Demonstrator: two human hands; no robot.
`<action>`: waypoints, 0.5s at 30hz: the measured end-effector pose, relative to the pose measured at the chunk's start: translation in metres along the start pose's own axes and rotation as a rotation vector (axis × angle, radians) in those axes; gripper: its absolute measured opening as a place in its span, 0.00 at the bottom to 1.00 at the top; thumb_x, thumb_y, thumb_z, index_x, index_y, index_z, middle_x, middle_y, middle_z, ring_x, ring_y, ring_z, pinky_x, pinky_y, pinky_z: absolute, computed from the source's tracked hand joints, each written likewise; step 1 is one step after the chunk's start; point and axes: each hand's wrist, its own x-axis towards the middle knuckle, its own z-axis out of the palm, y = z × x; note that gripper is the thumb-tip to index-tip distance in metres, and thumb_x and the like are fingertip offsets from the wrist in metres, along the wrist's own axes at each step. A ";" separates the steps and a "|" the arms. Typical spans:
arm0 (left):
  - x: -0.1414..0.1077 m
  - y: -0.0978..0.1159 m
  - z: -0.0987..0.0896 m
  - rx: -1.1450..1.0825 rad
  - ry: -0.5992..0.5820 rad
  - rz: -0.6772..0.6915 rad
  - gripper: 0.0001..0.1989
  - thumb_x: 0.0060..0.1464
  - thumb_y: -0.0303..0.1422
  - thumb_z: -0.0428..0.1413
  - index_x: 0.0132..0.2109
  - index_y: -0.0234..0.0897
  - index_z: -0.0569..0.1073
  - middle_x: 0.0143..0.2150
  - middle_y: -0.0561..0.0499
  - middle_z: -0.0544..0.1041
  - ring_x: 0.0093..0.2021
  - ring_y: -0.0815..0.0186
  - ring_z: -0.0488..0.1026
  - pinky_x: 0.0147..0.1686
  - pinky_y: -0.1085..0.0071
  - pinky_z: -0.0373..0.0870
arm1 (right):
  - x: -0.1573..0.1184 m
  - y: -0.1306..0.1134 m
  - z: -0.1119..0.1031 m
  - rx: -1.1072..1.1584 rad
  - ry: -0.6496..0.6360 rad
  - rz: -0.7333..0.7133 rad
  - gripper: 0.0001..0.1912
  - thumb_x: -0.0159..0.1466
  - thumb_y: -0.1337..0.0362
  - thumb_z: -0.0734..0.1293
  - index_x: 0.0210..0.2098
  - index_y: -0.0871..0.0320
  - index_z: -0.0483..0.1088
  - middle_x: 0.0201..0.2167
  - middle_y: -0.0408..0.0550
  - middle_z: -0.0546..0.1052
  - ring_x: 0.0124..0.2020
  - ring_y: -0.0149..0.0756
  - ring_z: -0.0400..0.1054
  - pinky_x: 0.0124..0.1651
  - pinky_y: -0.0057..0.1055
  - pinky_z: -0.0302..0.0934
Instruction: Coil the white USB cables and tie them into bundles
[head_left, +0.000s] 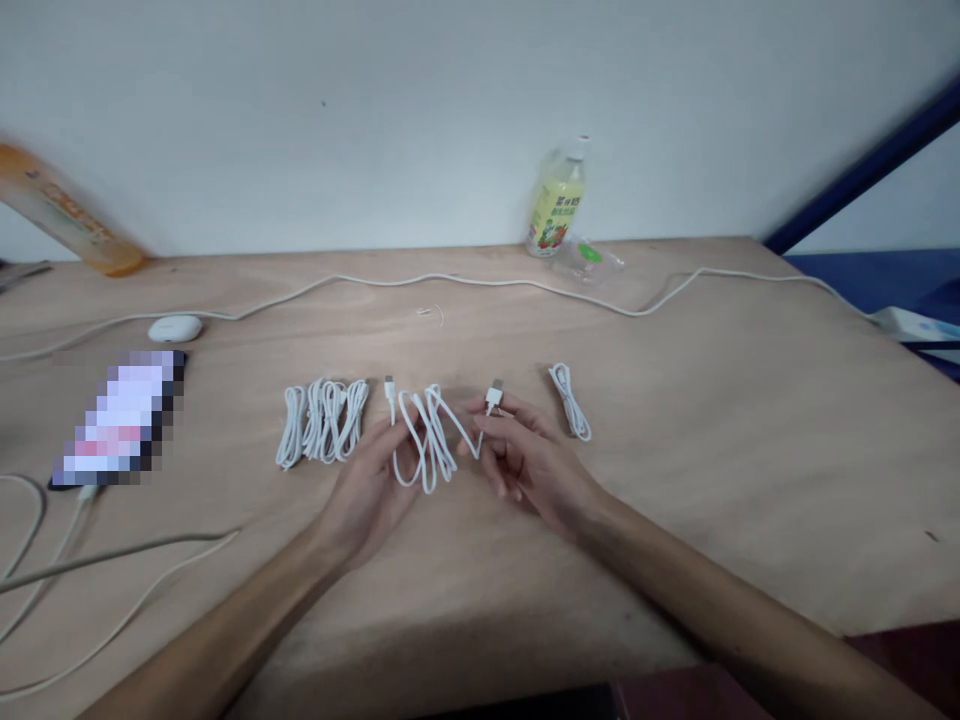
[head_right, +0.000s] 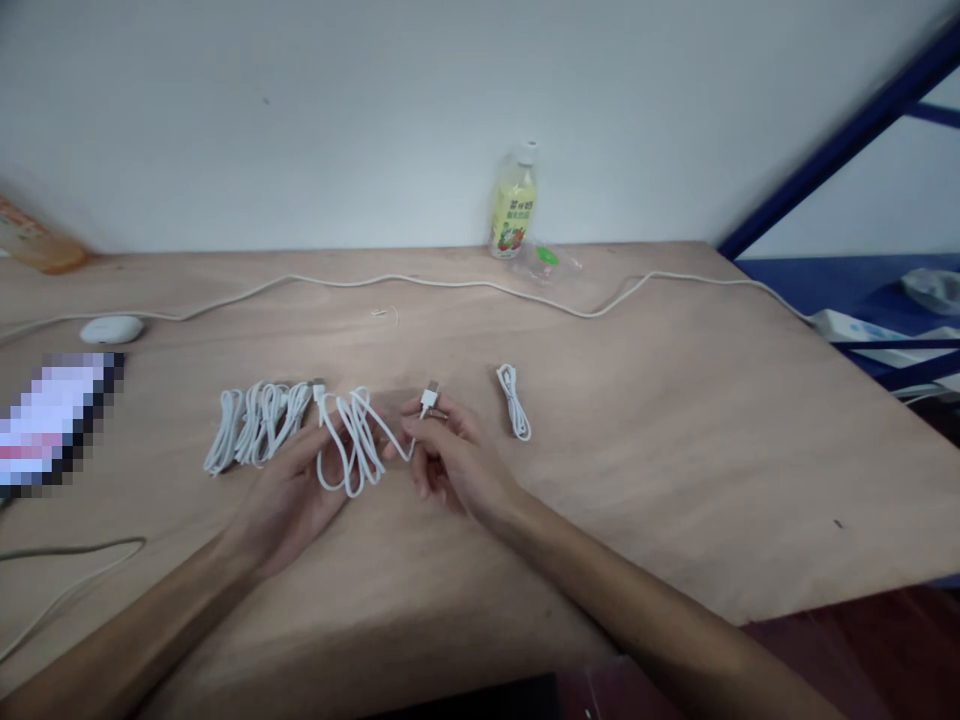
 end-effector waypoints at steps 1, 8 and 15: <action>0.000 -0.001 0.000 0.014 0.020 0.007 0.10 0.58 0.39 0.69 0.42 0.38 0.81 0.43 0.46 0.85 0.46 0.56 0.82 0.43 0.64 0.78 | 0.000 -0.001 0.000 -0.012 -0.005 0.003 0.18 0.61 0.51 0.76 0.44 0.54 0.74 0.27 0.37 0.80 0.14 0.23 0.59 0.15 0.23 0.45; 0.001 -0.010 -0.007 0.214 -0.028 0.037 0.16 0.61 0.47 0.67 0.40 0.40 0.75 0.38 0.51 0.81 0.40 0.61 0.78 0.37 0.68 0.71 | 0.002 0.000 -0.002 -0.169 -0.188 0.000 0.19 0.62 0.47 0.79 0.36 0.55 0.78 0.21 0.35 0.73 0.17 0.24 0.60 0.17 0.23 0.50; 0.003 -0.015 -0.014 0.234 -0.135 0.029 0.18 0.64 0.51 0.65 0.45 0.43 0.74 0.35 0.54 0.77 0.36 0.63 0.75 0.36 0.68 0.70 | -0.002 -0.001 0.001 -0.031 -0.251 -0.042 0.19 0.62 0.48 0.81 0.37 0.55 0.76 0.27 0.40 0.79 0.23 0.27 0.68 0.21 0.22 0.59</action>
